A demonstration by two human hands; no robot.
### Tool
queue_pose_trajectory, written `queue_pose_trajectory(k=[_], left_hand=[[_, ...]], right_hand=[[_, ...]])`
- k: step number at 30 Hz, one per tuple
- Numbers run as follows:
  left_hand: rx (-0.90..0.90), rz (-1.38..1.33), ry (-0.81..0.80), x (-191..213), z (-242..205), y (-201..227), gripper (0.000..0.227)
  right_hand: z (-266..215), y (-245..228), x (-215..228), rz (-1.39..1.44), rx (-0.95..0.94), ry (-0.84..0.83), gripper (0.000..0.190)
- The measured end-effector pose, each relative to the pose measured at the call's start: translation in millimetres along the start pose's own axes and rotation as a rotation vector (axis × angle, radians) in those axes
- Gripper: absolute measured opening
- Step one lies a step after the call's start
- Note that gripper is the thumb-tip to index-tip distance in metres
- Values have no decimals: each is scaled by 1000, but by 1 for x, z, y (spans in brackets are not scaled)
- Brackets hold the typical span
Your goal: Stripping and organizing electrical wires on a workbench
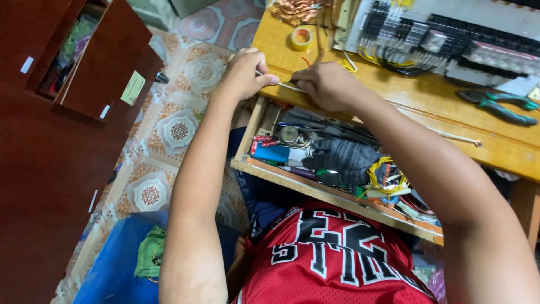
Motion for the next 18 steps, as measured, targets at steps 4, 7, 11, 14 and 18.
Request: queue_pose_trajectory(k=[4,7,11,14,18], left_hand=[[82,-13,-76,5,-3,6,39],[52,-19,-64,4,-2,6,40],[27,-6,-71,2,-2,6,40],[1,-13,-53,0,-1,4,40],[2,6,-56,0,-1,4,40]], right_hand=[[3,8,-7,10,12,1,37],[4,0,-7,0,53,-7,33],[4,-9,-7,-24,149,24,31],[5,-6,-13,-44,174,27,31],[8,-9,-15,-45,173,10,31]])
Point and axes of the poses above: each hand's wrist, its own z-axis towards the middle knuckle, its own x-axis out of the back of the hand, y = z × x, the point moved 9 cm from there along z, towards the middle knuckle, and after that the axes turned 15 degrees about y, right-handed, at the moved point
